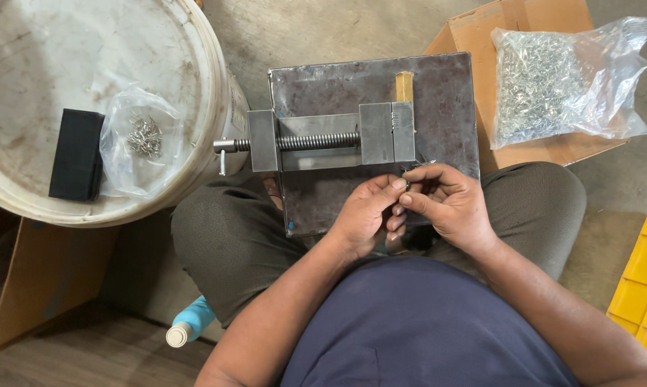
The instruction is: The person uses a bench vise to bend small metal pins. They pick up pins from a pile, insert them into the vise jaws, and tighten the screw to bend the pins. The bent pins are then removed and placed back on the workbench.
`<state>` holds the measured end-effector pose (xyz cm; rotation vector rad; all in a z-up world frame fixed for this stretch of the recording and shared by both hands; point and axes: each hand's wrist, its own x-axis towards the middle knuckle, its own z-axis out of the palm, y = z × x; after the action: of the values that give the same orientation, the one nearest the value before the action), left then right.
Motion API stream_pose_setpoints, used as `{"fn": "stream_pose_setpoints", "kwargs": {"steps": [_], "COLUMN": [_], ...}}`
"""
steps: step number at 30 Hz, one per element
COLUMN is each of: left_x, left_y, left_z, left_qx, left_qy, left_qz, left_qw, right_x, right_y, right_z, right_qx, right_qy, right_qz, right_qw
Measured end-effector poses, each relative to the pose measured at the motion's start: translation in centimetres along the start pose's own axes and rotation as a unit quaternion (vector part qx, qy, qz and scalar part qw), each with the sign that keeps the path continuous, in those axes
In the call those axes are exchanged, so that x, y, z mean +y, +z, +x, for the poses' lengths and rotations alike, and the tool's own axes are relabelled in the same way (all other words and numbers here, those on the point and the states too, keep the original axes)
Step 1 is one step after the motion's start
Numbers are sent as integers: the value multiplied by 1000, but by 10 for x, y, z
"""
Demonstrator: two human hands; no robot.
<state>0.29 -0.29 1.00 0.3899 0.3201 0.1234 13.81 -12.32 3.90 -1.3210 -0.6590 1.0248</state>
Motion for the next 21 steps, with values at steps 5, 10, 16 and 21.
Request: {"fn": "stream_pose_setpoints", "kwargs": {"steps": [5,10,16,21], "left_x": [-1,-4,-2,-2], "left_y": [-3,-4,-6,-6], "left_z": [0,0,0,0], "left_qx": [-2,8,-9,-3], "left_qy": [16,21,25,31], "left_qz": [29,29,-23,-20], "left_qw": [999,999,999,999], "right_x": [-3,-4,-35,-62], "right_y": [-1,-6,-7,3], "right_z": [-1,-1,6,47], "right_qx": [42,28,59,84], "right_qy": [77,46,-24,-139], "right_qz": [-16,-86,-181,-309], "right_qw": [996,995,981,937]}}
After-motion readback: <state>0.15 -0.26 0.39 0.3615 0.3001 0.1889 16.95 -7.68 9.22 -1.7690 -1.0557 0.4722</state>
